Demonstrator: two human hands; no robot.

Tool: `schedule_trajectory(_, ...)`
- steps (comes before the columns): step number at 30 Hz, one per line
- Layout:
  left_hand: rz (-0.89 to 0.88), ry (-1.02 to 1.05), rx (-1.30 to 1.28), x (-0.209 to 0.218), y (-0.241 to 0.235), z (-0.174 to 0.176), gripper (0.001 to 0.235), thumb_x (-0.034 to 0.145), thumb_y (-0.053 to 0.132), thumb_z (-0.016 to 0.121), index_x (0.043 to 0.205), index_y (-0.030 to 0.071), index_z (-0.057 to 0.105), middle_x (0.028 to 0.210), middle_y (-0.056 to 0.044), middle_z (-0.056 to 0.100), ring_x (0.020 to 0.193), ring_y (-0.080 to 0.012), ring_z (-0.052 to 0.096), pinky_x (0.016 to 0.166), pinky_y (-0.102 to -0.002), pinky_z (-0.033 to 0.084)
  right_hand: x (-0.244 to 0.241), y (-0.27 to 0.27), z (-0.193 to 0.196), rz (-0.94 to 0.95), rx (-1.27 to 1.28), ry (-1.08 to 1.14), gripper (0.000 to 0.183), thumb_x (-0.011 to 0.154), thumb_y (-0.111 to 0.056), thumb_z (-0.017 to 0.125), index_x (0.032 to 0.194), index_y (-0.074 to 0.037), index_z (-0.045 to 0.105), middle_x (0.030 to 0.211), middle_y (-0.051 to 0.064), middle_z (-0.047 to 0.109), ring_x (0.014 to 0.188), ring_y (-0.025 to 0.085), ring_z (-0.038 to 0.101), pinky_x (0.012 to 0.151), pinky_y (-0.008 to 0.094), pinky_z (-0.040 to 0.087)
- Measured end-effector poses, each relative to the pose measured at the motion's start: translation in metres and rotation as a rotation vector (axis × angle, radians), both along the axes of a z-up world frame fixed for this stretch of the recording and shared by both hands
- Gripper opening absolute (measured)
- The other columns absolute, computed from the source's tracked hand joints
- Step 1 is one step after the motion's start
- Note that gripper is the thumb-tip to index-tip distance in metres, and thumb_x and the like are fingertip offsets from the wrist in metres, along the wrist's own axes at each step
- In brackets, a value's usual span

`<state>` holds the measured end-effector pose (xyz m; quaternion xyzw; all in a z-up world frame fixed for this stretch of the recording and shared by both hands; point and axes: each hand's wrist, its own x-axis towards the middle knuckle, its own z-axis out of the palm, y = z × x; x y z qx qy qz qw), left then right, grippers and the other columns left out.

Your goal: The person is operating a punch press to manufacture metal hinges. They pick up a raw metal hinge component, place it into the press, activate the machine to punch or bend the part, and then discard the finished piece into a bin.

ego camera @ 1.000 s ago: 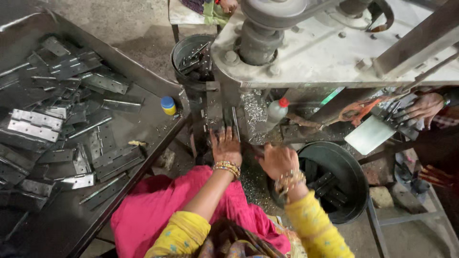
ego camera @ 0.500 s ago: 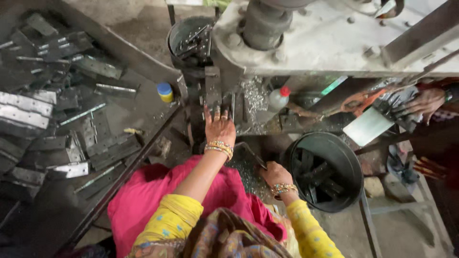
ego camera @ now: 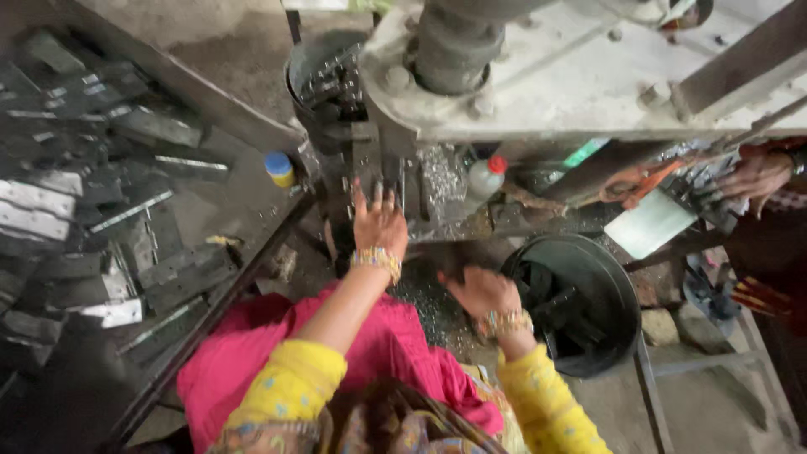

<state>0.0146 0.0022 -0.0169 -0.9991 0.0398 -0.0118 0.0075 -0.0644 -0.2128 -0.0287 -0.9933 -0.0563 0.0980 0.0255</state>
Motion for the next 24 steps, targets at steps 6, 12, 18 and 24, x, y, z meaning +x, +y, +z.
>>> schedule_trajectory(6,0.039,-0.067,0.096,0.018,-0.011,-0.025,0.050,0.100,0.024,0.035,0.140,0.006,0.059,0.154,-0.007,0.048,0.148,-0.0228,0.033,0.120,-0.064,-0.005,0.011,-0.021,-0.039,-0.074,0.100,0.065,0.059,0.095,-0.064,0.046,0.100,-0.010,0.069,0.089,0.021,0.073,0.087,0.040,0.072,0.076,0.052,0.057)
schedule_trajectory(12,0.050,0.077,-0.008,0.000,0.000,-0.012,0.045,0.104,0.023,0.036,0.137,0.013,0.064,0.160,-0.004,0.045,0.153,-0.0238,0.031,0.124,-0.066,-0.003,-0.014,-0.052,-0.130,0.210,0.029,0.021,0.059,0.100,-0.035,0.032,0.154,-0.025,0.053,0.094,0.021,0.071,0.081,0.039,0.072,0.066,0.050,0.059)
schedule_trajectory(18,0.054,0.004,0.008,0.032,-0.013,-0.019,0.043,0.101,0.025,0.037,0.132,0.013,0.065,0.154,-0.006,0.048,0.150,-0.0265,0.034,0.119,-0.068,-0.002,0.031,-0.013,-0.032,-0.073,0.060,-0.045,0.068,0.107,-0.062,0.041,0.086,-0.007,0.073,0.088,0.021,0.074,0.087,0.039,0.074,0.079,0.050,0.059)
schedule_trajectory(24,0.069,-0.061,-0.084,0.029,-0.010,-0.022,0.043,0.101,0.019,0.038,0.132,0.014,0.067,0.155,-0.005,0.050,0.148,-0.0233,0.039,0.122,-0.068,-0.003,-0.033,-0.012,-0.072,-0.221,0.178,-0.012,0.054,0.091,-0.061,0.048,0.089,-0.012,0.071,0.084,0.021,0.074,0.081,0.044,0.072,0.073,0.055,0.057)
